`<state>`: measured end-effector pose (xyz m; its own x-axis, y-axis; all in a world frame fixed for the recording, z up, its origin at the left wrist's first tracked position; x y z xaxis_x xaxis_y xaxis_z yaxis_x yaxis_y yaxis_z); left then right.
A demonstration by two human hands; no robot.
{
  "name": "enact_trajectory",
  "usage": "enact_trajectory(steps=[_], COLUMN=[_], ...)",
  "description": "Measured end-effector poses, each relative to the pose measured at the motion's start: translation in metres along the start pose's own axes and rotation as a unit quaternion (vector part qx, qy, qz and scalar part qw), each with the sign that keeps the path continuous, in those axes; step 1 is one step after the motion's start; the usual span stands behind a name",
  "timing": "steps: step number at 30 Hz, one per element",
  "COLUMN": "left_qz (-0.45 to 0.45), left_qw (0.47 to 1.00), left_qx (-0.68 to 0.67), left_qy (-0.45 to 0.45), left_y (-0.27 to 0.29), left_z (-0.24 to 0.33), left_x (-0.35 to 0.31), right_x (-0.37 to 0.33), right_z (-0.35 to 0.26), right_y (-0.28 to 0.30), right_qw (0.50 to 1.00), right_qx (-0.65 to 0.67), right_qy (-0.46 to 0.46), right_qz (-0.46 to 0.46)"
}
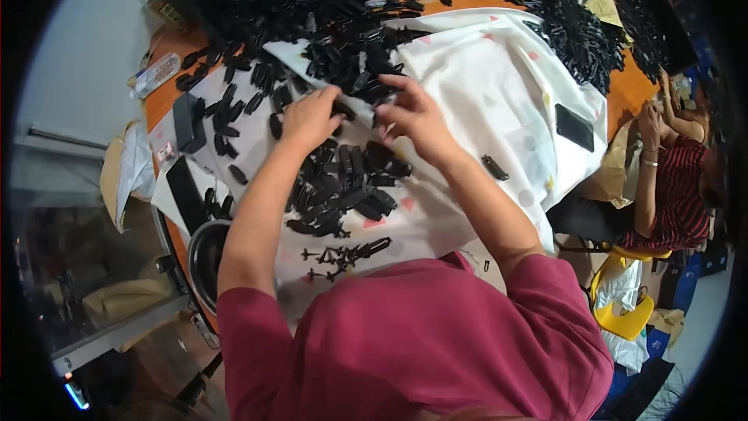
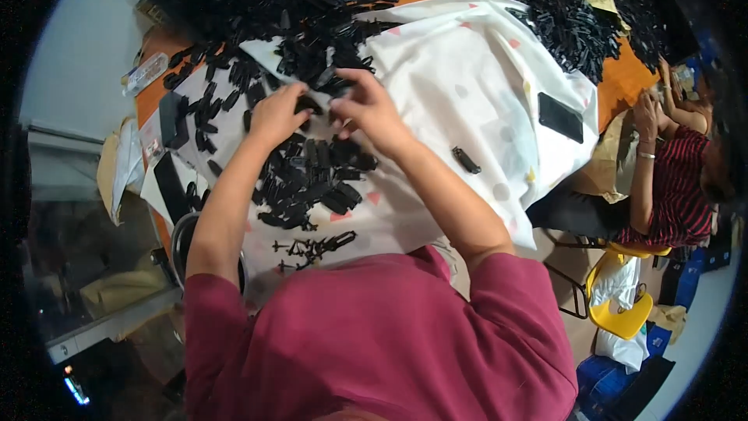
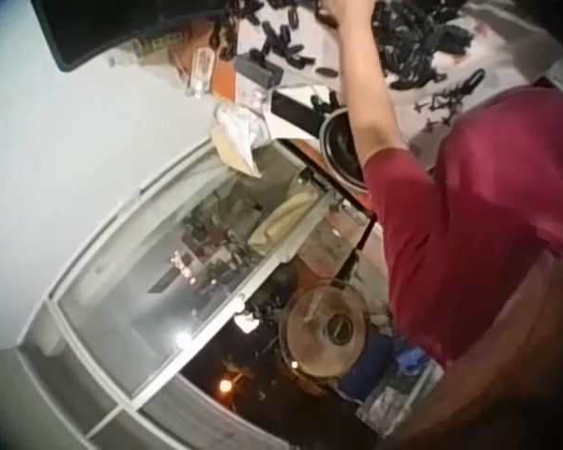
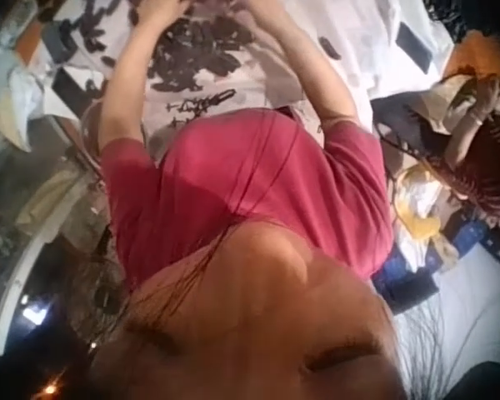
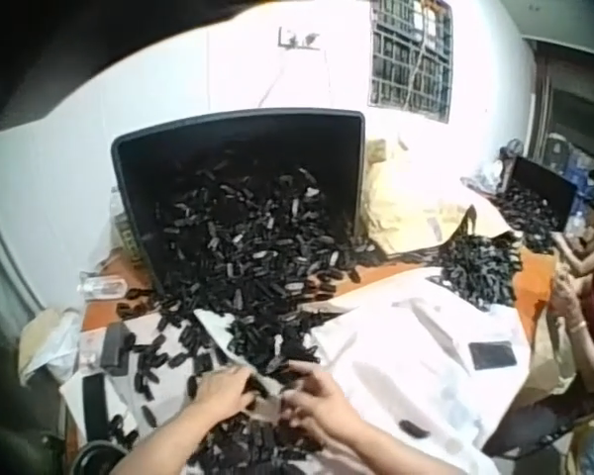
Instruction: Sorting and inspecting small black plastic components on a workbench.
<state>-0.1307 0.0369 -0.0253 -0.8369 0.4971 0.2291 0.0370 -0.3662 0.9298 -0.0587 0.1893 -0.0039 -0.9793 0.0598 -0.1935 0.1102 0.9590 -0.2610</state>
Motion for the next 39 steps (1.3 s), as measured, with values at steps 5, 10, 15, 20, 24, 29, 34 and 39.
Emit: enact_trajectory(steps=[5,10,15,20,24,29,34,39], left_qz=[-0.019,0.047,0.050,0.078,0.126,0.153,0.172,0.164], left_qw=[0.999,0.962,0.727,0.655,0.696,0.738,0.812,0.847], left_qx=[-0.019,-0.262,-0.651,-0.706,-0.669,-0.626,-0.539,-0.491], left_qy=[0.029,0.054,0.212,0.258,0.228,0.199,0.144,0.122], left_y=[0.002,0.050,0.058,0.058,0.064,0.078,0.083,0.085], left_z=[0.012,0.043,0.054,0.061,0.065,0.069,0.070,0.074], left_x=[-0.004,-0.039,-0.071,-0.090,-0.098,-0.101,-0.099,-0.098], right_x=[-0.011,-0.028,-0.052,-0.071,-0.070,-0.075,-0.085,-0.091], right_z=[0.001,-0.021,-0.015,-0.010,-0.011,-0.024,-0.050,-0.057], right_y=[0.014,-0.004,-0.030,-0.041,-0.038,-0.031,-0.029,-0.032], right_qw=[0.991,0.981,0.990,0.990,0.992,0.980,0.922,0.863], right_qx=[0.129,0.188,0.028,0.042,0.040,-0.040,-0.193,-0.288], right_qy=[-0.013,0.033,0.126,0.132,0.103,0.186,0.336,0.413], right_qz=[0.019,-0.006,-0.063,-0.037,-0.067,-0.057,-0.023,-0.041])
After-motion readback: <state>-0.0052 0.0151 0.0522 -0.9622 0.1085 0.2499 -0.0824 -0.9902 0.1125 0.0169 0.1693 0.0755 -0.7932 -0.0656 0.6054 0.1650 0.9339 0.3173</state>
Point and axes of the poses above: each hand's wrist, its own x-axis towards the middle knuckle, its own y-axis out of the back of the hand, z = x × y, the point moved 6 cm from there along x, towards the middle knuckle, and after that the axes turned 8 degrees about z, right-handed, at the moved point
